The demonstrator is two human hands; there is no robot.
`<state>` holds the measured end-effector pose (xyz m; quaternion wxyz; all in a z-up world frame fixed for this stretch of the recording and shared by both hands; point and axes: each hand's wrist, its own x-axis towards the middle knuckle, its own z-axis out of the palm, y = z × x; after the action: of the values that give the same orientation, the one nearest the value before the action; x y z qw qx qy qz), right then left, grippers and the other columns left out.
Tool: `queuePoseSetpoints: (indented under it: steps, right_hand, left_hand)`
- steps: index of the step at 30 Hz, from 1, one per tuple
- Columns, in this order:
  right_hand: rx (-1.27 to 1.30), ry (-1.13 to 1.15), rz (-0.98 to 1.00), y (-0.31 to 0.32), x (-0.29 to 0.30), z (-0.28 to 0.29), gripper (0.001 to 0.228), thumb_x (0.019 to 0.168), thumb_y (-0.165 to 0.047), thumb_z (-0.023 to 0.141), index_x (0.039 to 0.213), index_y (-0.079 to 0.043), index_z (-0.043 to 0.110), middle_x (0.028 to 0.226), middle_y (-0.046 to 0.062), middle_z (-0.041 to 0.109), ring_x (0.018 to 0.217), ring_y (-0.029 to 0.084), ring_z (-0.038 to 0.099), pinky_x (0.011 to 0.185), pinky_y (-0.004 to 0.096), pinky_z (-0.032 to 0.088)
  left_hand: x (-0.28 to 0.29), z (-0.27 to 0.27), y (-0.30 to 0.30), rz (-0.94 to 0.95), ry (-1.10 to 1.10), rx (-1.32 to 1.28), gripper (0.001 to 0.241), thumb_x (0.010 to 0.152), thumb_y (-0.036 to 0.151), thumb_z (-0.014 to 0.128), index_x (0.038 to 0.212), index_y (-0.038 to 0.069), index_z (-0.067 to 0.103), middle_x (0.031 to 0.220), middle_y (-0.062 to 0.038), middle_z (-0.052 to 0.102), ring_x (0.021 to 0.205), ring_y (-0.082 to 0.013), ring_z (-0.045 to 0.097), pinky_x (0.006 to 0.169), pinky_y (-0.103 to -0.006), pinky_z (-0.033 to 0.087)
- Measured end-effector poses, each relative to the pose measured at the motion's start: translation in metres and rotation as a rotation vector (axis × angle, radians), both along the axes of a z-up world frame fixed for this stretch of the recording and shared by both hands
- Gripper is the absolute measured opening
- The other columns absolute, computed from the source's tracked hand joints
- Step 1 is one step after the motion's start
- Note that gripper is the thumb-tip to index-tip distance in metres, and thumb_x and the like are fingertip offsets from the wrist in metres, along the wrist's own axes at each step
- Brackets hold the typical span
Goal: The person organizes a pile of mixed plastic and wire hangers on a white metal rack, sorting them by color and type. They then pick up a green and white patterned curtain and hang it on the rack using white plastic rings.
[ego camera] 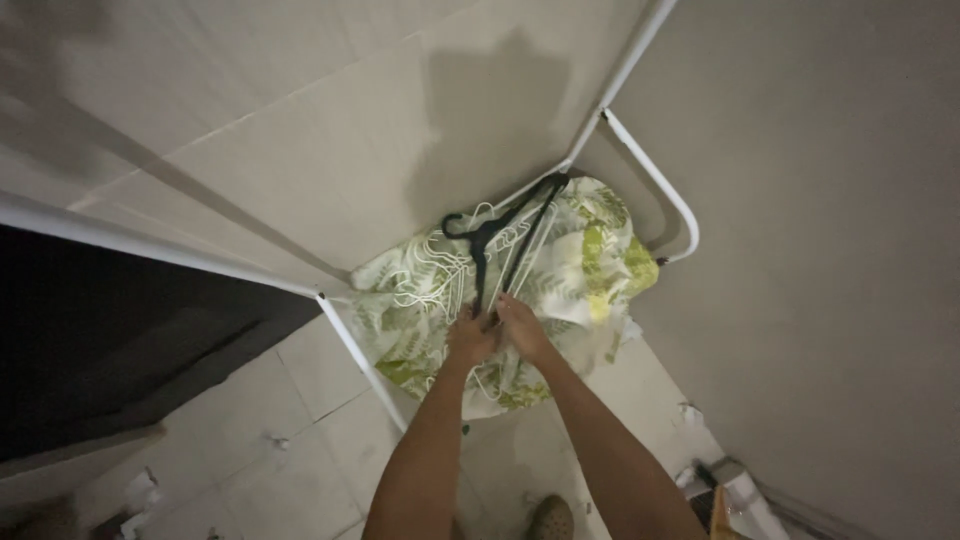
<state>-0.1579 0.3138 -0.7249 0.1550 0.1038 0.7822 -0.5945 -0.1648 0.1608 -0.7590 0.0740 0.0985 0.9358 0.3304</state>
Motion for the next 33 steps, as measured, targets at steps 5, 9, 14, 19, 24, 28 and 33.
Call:
queuePoseSetpoints:
  steps: [5, 9, 14, 19, 24, 28, 33]
  right_hand:
    - [0.057, -0.041, 0.048, 0.015, 0.005, -0.003, 0.064, 0.106, -0.049, 0.042, 0.153, -0.005, 0.042, 0.16, 0.016, 0.042, 0.146, 0.03, 0.041, 0.12, 0.04, 0.031]
    - [0.213, -0.156, 0.006, 0.006, 0.006, 0.085, 0.068, 0.105, -0.054, 0.041, 0.155, -0.007, 0.041, 0.161, 0.015, 0.04, 0.146, 0.033, 0.04, 0.119, 0.044, 0.031]
    - [0.211, -0.037, -0.033, -0.007, -0.006, 0.171, 0.071, 0.1, -0.05, 0.049, 0.158, -0.01, 0.035, 0.158, 0.016, 0.041, 0.131, 0.035, 0.054, 0.107, 0.046, 0.047]
    - [0.23, 0.188, -0.024, -0.036, -0.013, 0.288, 0.075, 0.099, -0.041, 0.058, 0.16, -0.014, 0.025, 0.156, 0.022, 0.032, 0.12, 0.035, 0.057, 0.099, 0.048, 0.049]
    - [0.273, 0.425, -0.079, -0.07, -0.016, 0.393, 0.062, 0.101, -0.021, 0.052, 0.159, -0.014, 0.03, 0.136, 0.022, 0.043, 0.098, 0.032, 0.063, 0.091, 0.046, 0.053]
    - [0.376, 0.796, -0.094, -0.082, -0.006, 0.442, 0.067, 0.107, -0.012, 0.055, 0.169, -0.008, 0.028, 0.105, 0.009, 0.06, 0.098, 0.029, 0.059, 0.099, 0.045, 0.048]
    - [0.113, 0.948, -0.291, -0.106, 0.022, 0.525, 0.058, 0.097, -0.008, 0.062, 0.15, -0.002, 0.039, 0.112, 0.015, 0.051, 0.084, 0.019, 0.057, 0.071, 0.033, 0.052]
  left_hand:
    - [0.003, -0.04, -0.002, 0.199, -0.154, 0.26, 0.031, 0.093, 0.025, 0.069, 0.119, 0.009, 0.07, 0.12, -0.02, 0.058, 0.101, -0.0357, 0.063, 0.091, -0.0443, 0.051]
    - [0.015, 0.111, -0.017, 0.281, 0.063, 0.366, 0.022, 0.091, 0.006, 0.062, 0.111, 0.003, 0.071, 0.115, -0.017, 0.058, 0.091, -0.0305, 0.061, 0.083, -0.0389, 0.051]
    - [0.004, 0.157, -0.04, 0.452, -0.001, 1.009, 0.018, 0.099, -0.002, 0.057, 0.111, -0.002, 0.07, 0.11, -0.007, 0.057, 0.086, -0.0223, 0.055, 0.081, -0.0327, 0.047]
    - [0.035, 0.379, -0.067, 0.28, 0.412, 0.411, 0.034, 0.082, -0.009, 0.062, 0.111, 0.004, 0.074, 0.104, -0.011, 0.067, 0.093, -0.0267, 0.064, 0.081, -0.0381, 0.052]
    - [0.057, 0.497, -0.094, 0.339, 0.246, 0.525, 0.046, 0.084, -0.014, 0.049, 0.119, 0.006, 0.073, 0.109, -0.007, 0.067, 0.08, -0.0208, 0.066, 0.073, -0.0306, 0.053]
    - [0.08, 0.562, -0.113, 0.271, 0.48, 0.548, 0.045, 0.081, -0.016, 0.054, 0.118, 0.002, 0.072, 0.109, -0.011, 0.064, 0.087, -0.0207, 0.066, 0.075, -0.0304, 0.053]
    - [0.125, 0.646, -0.126, 0.311, 0.647, 0.54, 0.025, 0.094, -0.005, 0.062, 0.116, 0.001, 0.072, 0.095, -0.011, 0.067, 0.073, -0.0229, 0.066, 0.066, -0.0322, 0.053]
